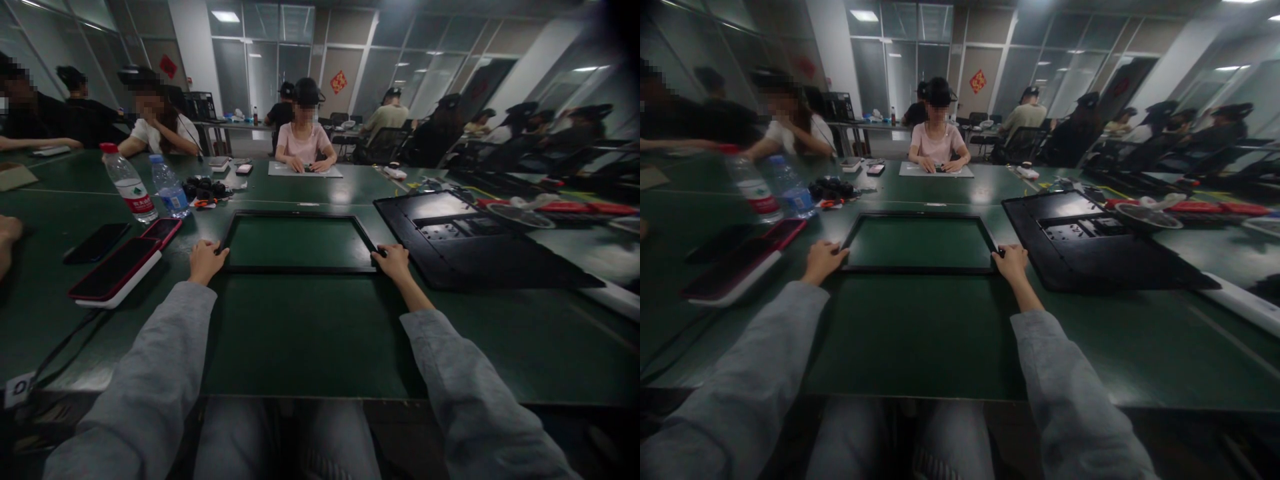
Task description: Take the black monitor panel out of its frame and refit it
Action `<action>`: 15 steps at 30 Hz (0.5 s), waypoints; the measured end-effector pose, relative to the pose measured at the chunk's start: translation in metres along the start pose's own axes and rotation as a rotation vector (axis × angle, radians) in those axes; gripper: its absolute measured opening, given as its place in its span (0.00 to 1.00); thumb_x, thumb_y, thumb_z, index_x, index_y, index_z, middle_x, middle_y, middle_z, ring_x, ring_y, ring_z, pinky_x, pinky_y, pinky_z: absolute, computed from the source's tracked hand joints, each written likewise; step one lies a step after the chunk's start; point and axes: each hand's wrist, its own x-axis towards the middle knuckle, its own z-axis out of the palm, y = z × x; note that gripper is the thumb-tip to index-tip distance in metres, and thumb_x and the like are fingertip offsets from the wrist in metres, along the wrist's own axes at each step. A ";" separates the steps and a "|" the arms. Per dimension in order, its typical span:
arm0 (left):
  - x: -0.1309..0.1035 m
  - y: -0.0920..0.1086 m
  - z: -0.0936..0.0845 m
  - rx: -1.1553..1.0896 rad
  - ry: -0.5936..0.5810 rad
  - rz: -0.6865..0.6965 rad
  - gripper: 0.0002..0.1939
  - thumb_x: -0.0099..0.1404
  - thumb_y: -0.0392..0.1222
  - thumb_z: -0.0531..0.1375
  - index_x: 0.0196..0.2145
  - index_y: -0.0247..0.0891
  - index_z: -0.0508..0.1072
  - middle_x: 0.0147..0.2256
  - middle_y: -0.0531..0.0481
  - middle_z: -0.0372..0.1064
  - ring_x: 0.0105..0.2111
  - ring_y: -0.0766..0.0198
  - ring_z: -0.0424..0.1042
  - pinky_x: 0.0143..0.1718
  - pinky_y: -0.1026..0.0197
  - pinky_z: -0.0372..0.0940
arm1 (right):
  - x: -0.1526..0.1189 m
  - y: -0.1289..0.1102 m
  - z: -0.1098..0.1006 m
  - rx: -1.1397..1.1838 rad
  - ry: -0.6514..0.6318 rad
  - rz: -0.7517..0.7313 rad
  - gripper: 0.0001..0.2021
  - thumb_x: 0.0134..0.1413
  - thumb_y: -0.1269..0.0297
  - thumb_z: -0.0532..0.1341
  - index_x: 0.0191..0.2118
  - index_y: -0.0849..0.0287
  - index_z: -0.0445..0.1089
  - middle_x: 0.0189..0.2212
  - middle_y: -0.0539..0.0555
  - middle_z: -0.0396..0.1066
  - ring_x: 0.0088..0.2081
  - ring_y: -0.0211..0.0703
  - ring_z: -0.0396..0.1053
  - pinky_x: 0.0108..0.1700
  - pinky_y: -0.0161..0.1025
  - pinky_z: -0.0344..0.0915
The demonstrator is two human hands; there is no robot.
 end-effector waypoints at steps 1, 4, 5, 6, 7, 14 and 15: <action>0.000 0.000 0.000 0.002 -0.004 -0.002 0.29 0.71 0.56 0.56 0.60 0.37 0.78 0.59 0.31 0.68 0.60 0.35 0.66 0.59 0.39 0.65 | 0.000 0.001 0.000 -0.015 -0.013 -0.004 0.18 0.54 0.55 0.66 0.47 0.60 0.81 0.50 0.67 0.70 0.56 0.65 0.64 0.59 0.63 0.63; -0.002 0.002 -0.002 0.010 -0.006 -0.004 0.29 0.71 0.56 0.56 0.61 0.36 0.78 0.60 0.31 0.67 0.60 0.36 0.66 0.59 0.39 0.65 | 0.001 0.001 0.000 -0.064 -0.045 -0.031 0.18 0.56 0.57 0.65 0.49 0.61 0.80 0.53 0.69 0.70 0.57 0.66 0.64 0.60 0.62 0.62; -0.002 0.003 -0.003 0.014 -0.006 -0.005 0.29 0.71 0.55 0.56 0.61 0.36 0.77 0.60 0.30 0.67 0.60 0.36 0.66 0.59 0.40 0.65 | 0.000 0.001 0.000 -0.072 -0.049 -0.036 0.18 0.57 0.58 0.64 0.50 0.61 0.80 0.54 0.69 0.70 0.58 0.67 0.64 0.60 0.61 0.62; -0.003 0.004 -0.003 0.018 -0.007 -0.004 0.29 0.71 0.55 0.56 0.61 0.36 0.77 0.60 0.30 0.67 0.60 0.36 0.66 0.59 0.40 0.65 | 0.000 0.001 -0.001 -0.076 -0.050 -0.037 0.19 0.58 0.58 0.64 0.50 0.61 0.80 0.54 0.69 0.69 0.58 0.67 0.64 0.60 0.61 0.62; -0.003 0.004 -0.004 0.021 -0.009 -0.004 0.29 0.71 0.55 0.56 0.61 0.36 0.77 0.60 0.30 0.67 0.60 0.36 0.66 0.59 0.40 0.65 | -0.001 0.000 -0.001 -0.075 -0.053 -0.035 0.19 0.59 0.58 0.63 0.50 0.62 0.80 0.55 0.70 0.69 0.58 0.67 0.64 0.60 0.61 0.62; -0.007 0.008 -0.008 0.010 -0.003 -0.016 0.30 0.72 0.53 0.55 0.65 0.37 0.73 0.60 0.30 0.67 0.61 0.37 0.66 0.58 0.41 0.64 | 0.000 -0.003 -0.004 -0.031 -0.062 -0.043 0.27 0.53 0.59 0.64 0.58 0.63 0.74 0.51 0.69 0.71 0.57 0.68 0.65 0.60 0.63 0.61; -0.007 0.009 -0.009 -0.002 0.004 -0.020 0.31 0.72 0.53 0.55 0.67 0.37 0.70 0.61 0.30 0.66 0.61 0.36 0.66 0.59 0.40 0.64 | 0.001 -0.003 -0.004 -0.016 -0.073 -0.068 0.28 0.51 0.60 0.63 0.59 0.63 0.73 0.50 0.67 0.72 0.56 0.67 0.65 0.61 0.62 0.61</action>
